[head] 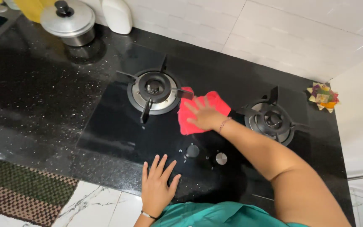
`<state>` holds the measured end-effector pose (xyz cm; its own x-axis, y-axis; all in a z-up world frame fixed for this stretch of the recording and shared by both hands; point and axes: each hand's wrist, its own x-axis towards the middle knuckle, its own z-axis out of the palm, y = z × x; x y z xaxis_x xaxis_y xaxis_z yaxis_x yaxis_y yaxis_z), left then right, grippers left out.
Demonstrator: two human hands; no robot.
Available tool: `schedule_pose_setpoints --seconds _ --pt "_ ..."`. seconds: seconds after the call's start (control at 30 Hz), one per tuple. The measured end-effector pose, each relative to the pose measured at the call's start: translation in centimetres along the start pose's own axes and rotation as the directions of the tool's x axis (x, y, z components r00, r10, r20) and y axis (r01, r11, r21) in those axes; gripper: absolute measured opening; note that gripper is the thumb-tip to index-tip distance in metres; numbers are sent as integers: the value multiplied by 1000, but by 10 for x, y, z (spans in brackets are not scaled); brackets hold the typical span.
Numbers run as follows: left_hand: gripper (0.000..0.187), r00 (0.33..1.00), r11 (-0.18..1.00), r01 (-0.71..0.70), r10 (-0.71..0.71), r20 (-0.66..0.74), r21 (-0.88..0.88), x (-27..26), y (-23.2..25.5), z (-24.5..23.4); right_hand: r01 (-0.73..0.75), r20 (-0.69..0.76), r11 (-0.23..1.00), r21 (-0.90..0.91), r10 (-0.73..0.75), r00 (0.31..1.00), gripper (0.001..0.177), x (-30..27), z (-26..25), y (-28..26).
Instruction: The recorder is cleaning a kitchen stovetop, countertop, and backsplash tiles using a red cloth.
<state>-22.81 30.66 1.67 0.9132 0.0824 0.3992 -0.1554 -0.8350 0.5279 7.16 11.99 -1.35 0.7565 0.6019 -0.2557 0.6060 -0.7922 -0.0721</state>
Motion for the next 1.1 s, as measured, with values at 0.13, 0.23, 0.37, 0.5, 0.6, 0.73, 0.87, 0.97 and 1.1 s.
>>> schedule_pose_setpoints --seconds 0.13,0.23,0.37,0.5,0.6,0.73,0.87,0.97,1.1 --pt "45 999 1000 -27 27 -25 8 -2 0 0 224 33 974 -28 -223 974 81 1 22 -55" --pt "46 1000 1000 -3 3 7 21 -4 -3 5 332 139 943 -24 -325 935 80 -33 -21 -128" --pt "46 999 1000 19 -19 38 2 -3 -1 2 464 157 885 -39 -453 878 78 -25 -21 -109" --pt "45 1000 1000 0 0 -3 -19 0 -1 1 414 -68 842 346 -418 906 62 -2 -13 -12" --pt "45 1000 1000 3 -3 5 -3 -1 -1 2 247 -138 897 368 -210 968 48 1 -37 35" --pt "45 999 1000 -14 15 -28 21 1 0 4 55 -169 959 -278 -105 980 45 2 -40 39" --pt "45 1000 1000 -15 16 -19 9 -3 -5 11 44 -104 997 -69 -51 993 85 2 -3 1" --pt "47 999 1000 -17 18 -44 19 -8 -16 27 -81 203 995 55 68 977 84 15 -29 32" --pt "51 1000 996 -13 15 -20 94 -17 -41 55 -326 56 945 14 325 944 76 60 2 185"
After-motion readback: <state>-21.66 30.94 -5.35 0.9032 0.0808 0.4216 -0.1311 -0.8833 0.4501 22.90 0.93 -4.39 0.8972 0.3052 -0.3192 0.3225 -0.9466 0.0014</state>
